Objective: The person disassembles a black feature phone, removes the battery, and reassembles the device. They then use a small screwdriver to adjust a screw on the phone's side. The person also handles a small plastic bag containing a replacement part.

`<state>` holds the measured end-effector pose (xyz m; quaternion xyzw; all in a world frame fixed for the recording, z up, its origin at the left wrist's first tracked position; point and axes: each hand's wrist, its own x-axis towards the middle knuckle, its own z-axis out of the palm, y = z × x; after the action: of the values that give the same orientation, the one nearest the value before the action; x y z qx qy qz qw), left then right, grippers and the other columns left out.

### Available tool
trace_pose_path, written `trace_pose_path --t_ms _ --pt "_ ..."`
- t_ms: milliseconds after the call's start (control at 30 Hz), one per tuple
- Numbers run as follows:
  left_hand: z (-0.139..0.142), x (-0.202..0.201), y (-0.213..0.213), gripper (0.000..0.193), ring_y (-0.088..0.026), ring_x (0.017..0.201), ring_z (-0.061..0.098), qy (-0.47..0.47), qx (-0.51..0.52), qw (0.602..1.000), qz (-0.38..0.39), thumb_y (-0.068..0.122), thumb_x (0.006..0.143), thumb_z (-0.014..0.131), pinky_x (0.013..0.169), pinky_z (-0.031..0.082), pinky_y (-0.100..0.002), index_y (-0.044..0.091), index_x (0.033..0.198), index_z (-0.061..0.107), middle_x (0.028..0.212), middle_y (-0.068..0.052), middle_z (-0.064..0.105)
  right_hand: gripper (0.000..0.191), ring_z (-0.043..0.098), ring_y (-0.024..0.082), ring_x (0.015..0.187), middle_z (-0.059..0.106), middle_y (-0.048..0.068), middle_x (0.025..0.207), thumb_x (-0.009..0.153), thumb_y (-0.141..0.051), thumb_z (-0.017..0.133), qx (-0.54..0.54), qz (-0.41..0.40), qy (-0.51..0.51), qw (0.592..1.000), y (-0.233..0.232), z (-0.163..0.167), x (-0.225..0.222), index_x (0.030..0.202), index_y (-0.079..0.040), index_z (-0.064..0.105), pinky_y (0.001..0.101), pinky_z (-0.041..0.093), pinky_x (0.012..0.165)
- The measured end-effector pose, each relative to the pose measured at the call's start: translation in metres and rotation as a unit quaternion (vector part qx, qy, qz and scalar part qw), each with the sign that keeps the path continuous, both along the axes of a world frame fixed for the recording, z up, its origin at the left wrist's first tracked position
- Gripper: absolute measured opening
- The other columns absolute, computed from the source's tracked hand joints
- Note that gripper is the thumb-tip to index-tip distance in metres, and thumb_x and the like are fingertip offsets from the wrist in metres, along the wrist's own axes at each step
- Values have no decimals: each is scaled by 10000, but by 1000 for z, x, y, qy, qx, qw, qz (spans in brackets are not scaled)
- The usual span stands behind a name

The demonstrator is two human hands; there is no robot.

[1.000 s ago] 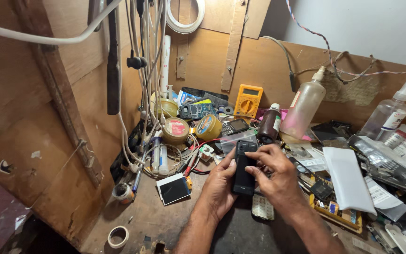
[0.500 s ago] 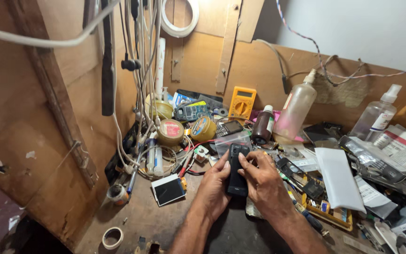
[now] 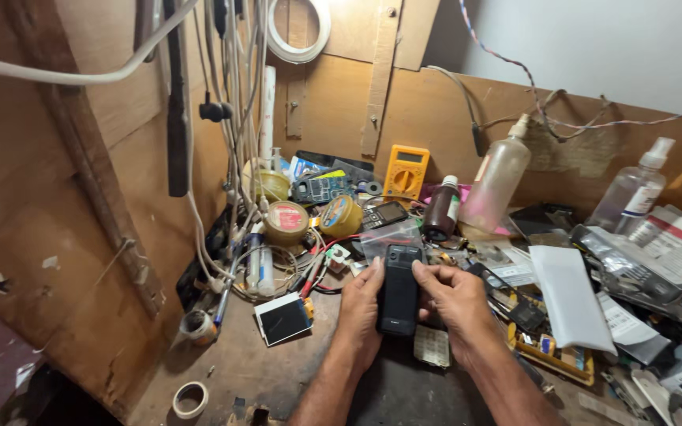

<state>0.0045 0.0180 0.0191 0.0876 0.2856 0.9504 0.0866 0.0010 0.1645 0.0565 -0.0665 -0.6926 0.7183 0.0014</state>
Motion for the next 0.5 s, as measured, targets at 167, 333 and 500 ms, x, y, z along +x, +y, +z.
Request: trace_pose_path --t_ms 167,333,500 --pt "-2 -3 0 428 -206 682 740 -19 -25 999 15 371 1059 549 564 661 -346 -38 1089 674 886 -125 739 254 601 110 581 710 37 760 895 -221 748 -23 -10 -14 1000 -8 6 2 971 22 760 256 451 493" --pt "-1 -3 -2 360 -212 684 749 -41 -20 999 9 311 1025 582 573 671 -363 -33 1070 677 876 -128 748 236 612 116 580 719 54 758 891 -203 752 -18 -9 -18 1000 -10 8 4 952 25 762 256 462 488" --pt "-1 -2 -3 387 -233 686 762 -13 -40 999 19 302 1032 579 571 670 -355 -66 1087 683 878 -160 754 227 604 126 570 712 71 742 880 -182 770 -28 -11 -20 999 -9 4 1 924 40 762 263 457 478"
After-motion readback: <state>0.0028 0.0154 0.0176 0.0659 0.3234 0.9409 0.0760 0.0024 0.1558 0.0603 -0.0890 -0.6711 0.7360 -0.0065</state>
